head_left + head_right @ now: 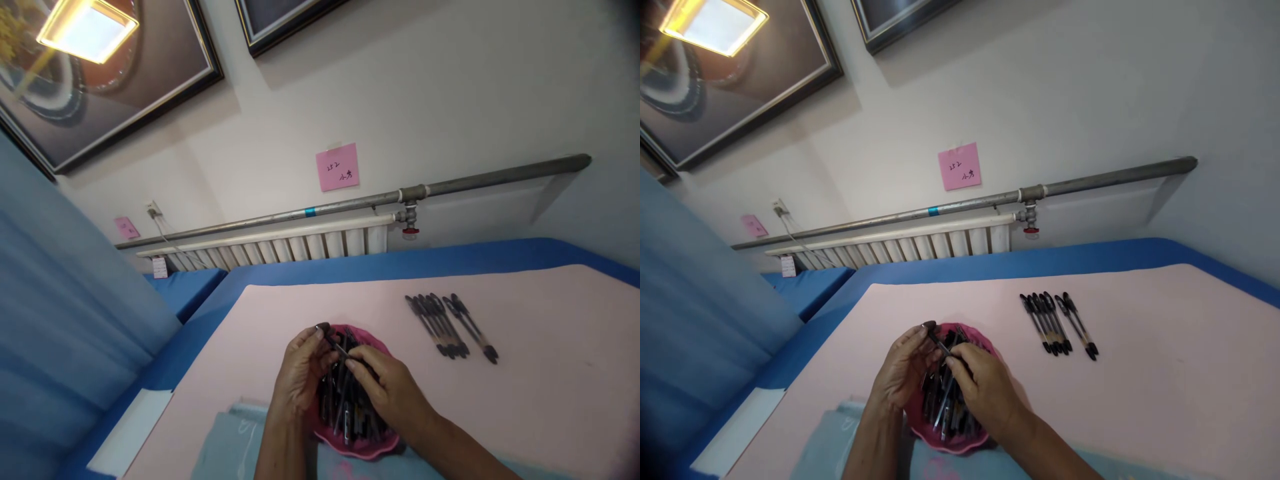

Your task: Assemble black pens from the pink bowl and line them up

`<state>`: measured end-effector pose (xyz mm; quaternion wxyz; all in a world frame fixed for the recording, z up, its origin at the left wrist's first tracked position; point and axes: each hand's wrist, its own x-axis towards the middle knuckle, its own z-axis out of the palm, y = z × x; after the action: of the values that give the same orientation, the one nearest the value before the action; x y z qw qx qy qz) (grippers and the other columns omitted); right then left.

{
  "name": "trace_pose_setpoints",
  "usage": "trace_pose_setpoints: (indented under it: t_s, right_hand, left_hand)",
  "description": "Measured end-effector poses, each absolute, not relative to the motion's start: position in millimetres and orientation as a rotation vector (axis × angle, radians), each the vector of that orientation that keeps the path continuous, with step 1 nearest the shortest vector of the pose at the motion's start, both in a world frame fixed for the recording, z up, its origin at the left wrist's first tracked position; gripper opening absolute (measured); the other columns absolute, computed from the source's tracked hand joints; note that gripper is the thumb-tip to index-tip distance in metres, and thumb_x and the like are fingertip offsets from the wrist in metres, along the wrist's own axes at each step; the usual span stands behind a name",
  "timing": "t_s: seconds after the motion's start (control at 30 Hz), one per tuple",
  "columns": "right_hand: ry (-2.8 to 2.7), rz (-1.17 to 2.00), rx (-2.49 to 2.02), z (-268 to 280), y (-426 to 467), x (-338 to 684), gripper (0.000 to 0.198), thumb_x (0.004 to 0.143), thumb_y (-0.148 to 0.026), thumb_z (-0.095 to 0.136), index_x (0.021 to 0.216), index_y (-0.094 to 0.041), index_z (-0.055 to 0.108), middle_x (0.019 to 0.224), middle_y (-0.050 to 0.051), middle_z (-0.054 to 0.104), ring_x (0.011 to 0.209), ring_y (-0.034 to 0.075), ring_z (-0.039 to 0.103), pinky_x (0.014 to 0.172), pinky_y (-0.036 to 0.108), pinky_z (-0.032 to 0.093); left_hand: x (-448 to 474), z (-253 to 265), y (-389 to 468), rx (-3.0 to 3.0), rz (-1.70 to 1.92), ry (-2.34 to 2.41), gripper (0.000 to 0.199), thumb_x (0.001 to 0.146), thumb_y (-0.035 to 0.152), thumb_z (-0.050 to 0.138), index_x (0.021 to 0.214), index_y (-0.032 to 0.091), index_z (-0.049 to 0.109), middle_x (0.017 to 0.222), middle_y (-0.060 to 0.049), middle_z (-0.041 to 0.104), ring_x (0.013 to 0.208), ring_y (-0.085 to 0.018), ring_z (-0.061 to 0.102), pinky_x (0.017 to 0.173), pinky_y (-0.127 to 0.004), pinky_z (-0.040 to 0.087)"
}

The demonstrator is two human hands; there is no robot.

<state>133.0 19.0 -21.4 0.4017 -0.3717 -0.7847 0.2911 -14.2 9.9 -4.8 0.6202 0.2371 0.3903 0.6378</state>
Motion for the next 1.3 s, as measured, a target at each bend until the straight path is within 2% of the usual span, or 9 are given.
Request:
trace_pose_setpoints:
  t_s: [0.17,0.37,0.53,0.7,0.83,1.0,1.13,1.23,1.3]
  right_hand:
    - [-1.989,0.711,-0.933,-23.9,18.3,133.4,0.017,0.085,-0.026,0.043,0.076,-0.021,0.057,0.068,0.001,0.062,0.063,0.017,0.058,0.059,0.028,0.045]
    - [-1.948,0.782,-0.927,-23.6,20.3,132.5,0.018,0.085,-0.026,0.041,0.077,-0.021,0.057,0.069,0.002,0.063,0.064,0.017,0.059,0.060,0.029,0.045]
    - [-1.964,0.798,-0.934,-24.6,20.6,131.6,0.019,0.085,-0.027,0.042,0.076,-0.021,0.057,0.068,0.002,0.061,0.063,0.017,0.057,0.060,0.029,0.044]
    - [-1.922,0.962,-0.916,-24.9,21.4,133.9,0.020,0.085,-0.029,0.042,0.072,-0.021,0.055,0.064,0.000,0.056,0.061,0.016,0.053,0.059,0.028,0.043]
    - [-1.845,1.192,-0.868,-22.5,22.0,135.6,0.020,0.084,-0.030,0.044,0.069,-0.021,0.054,0.056,-0.004,0.047,0.052,0.013,0.046,0.049,0.024,0.038]
    - [-1.762,1.251,-0.901,-18.8,22.1,133.3,0.018,0.082,-0.030,0.046,0.069,-0.021,0.055,0.054,-0.005,0.044,0.050,0.011,0.042,0.047,0.023,0.036]
    - [-1.746,1.062,-0.971,-18.0,20.7,131.9,0.018,0.082,-0.030,0.046,0.072,-0.021,0.058,0.063,-0.002,0.056,0.061,0.014,0.052,0.058,0.025,0.042]
    - [-1.769,1.000,-0.979,-18.8,20.0,132.4,0.020,0.082,-0.031,0.045,0.072,-0.021,0.059,0.064,-0.002,0.058,0.062,0.015,0.054,0.059,0.025,0.043]
    - [-1.778,0.984,-0.984,-19.8,20.3,132.7,0.020,0.082,-0.031,0.044,0.072,-0.021,0.059,0.063,-0.002,0.058,0.061,0.015,0.054,0.057,0.025,0.043]
  left_hand:
    - [-13.7,-6.1,10.6,0.493,1.502,0.873,0.019,0.060,0.020,0.073,0.064,0.014,0.055,0.059,0.001,0.064,0.057,-0.010,0.060,0.056,-0.020,0.047]
    - [-13.3,-6.3,11.2,0.486,1.498,0.842,0.021,0.061,0.021,0.072,0.077,0.012,0.061,0.076,-0.005,0.068,0.071,-0.014,0.063,0.065,-0.025,0.048]
    - [-11.3,-9.6,11.4,0.485,1.528,0.830,0.017,0.061,0.019,0.072,0.066,0.014,0.057,0.063,0.000,0.064,0.061,-0.011,0.060,0.062,-0.023,0.046]
    - [-14.9,-11.8,12.9,0.483,1.533,0.832,0.018,0.057,0.015,0.074,0.067,0.014,0.059,0.063,0.001,0.065,0.059,-0.009,0.059,0.063,-0.021,0.045]
    - [-14.6,-9.7,12.4,0.511,1.539,0.806,0.019,0.054,0.015,0.075,0.067,0.013,0.061,0.066,-0.001,0.065,0.064,-0.011,0.061,0.066,-0.023,0.046]
    - [-16.8,-6.0,10.7,0.663,1.522,0.958,0.022,0.060,0.026,0.072,0.075,0.014,0.061,0.069,-0.002,0.065,0.063,-0.012,0.059,0.064,-0.023,0.044]
    - [-24.8,-4.6,8.0,1.100,1.231,1.581,0.018,0.075,0.032,0.053,0.075,0.015,0.059,0.065,-0.002,0.062,0.058,-0.012,0.055,0.058,-0.024,0.041]
    - [-25.1,-4.8,4.2,1.500,0.732,2.180,0.013,0.074,0.021,0.048,0.075,0.016,0.060,0.076,-0.007,0.065,0.072,-0.016,0.058,0.064,-0.025,0.039]
    - [-20.4,-5.3,1.9,1.620,0.436,2.359,0.018,0.074,0.019,0.046,0.083,0.016,0.061,0.086,-0.011,0.066,0.080,-0.020,0.059,0.068,-0.027,0.038]
